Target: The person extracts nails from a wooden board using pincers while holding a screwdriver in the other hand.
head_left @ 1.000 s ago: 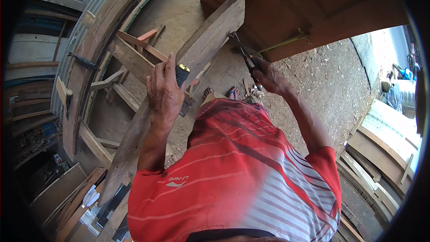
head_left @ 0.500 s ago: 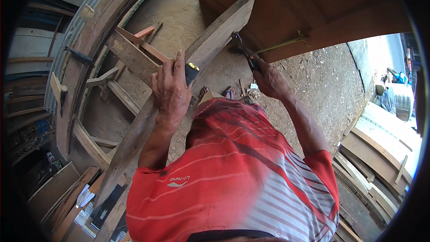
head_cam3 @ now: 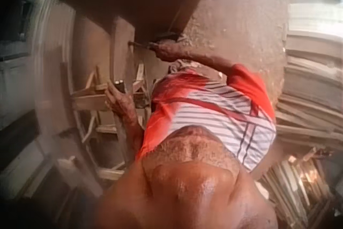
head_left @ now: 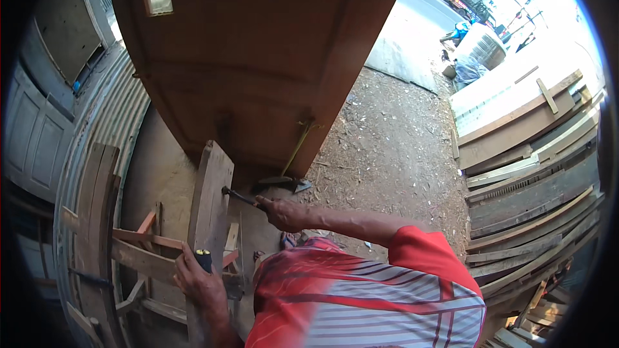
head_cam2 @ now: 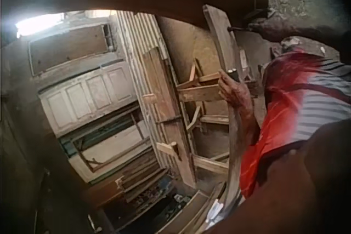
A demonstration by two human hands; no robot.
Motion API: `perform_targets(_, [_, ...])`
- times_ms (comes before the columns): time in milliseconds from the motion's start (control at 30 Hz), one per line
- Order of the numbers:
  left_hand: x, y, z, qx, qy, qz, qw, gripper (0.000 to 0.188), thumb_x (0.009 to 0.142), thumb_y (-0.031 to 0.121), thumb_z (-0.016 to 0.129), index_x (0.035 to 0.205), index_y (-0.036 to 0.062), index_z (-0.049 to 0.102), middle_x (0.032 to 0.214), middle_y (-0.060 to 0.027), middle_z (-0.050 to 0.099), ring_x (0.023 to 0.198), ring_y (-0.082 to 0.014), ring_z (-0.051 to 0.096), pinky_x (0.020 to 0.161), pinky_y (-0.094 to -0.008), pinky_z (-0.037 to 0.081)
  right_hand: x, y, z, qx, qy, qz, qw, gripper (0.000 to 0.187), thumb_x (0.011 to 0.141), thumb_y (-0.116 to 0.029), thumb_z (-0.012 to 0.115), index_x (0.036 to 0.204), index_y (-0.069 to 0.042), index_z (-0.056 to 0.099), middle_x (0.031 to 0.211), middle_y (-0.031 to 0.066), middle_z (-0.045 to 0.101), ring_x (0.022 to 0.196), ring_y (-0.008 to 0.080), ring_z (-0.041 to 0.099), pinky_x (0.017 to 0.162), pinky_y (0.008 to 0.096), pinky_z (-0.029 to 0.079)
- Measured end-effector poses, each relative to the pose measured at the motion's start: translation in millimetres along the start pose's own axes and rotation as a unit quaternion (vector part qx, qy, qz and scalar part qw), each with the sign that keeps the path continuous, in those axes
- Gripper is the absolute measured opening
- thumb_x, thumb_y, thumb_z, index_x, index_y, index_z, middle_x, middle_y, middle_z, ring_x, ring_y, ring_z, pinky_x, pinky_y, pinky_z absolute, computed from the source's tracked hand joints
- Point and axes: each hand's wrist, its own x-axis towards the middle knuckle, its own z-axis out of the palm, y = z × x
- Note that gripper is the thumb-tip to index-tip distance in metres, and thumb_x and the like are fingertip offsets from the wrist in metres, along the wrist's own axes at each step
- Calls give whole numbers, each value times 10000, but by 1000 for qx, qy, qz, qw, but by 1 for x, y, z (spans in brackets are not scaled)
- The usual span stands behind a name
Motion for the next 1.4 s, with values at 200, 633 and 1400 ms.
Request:
perform_targets(200, [0,4,-2,0,3,11,1000,867,706,65,831,1479,43,439,1220,-154,561,1157,-355,582,940,-550,453,-2,9,1,26,-77,17,997,421,936,-111,475,1340,6,489,966,272,661,957,432,664,817,525,503])
perform_targets(633, [-1,-6,-15,10,-16,-2,1000,848,741,86,830,1480,59,416,1235,-172,556,1175,-369,578,979,-532,457,-14,-2,-12,84,-81,76,990,556,971,-238,501,1475,-13,432,928,179,694,798,244,696,741,410,553])
perform_targets(1400, [2,-4,-7,0,-1,2,1000,813,758,105,830,1476,121,449,1205,-131,568,1126,-341,606,939,-532,468,-13,-18,-24,-96,-16,18,995,565,910,-124,507,1451,6,407,1129,303,660,1086,476,625,952,533,486])
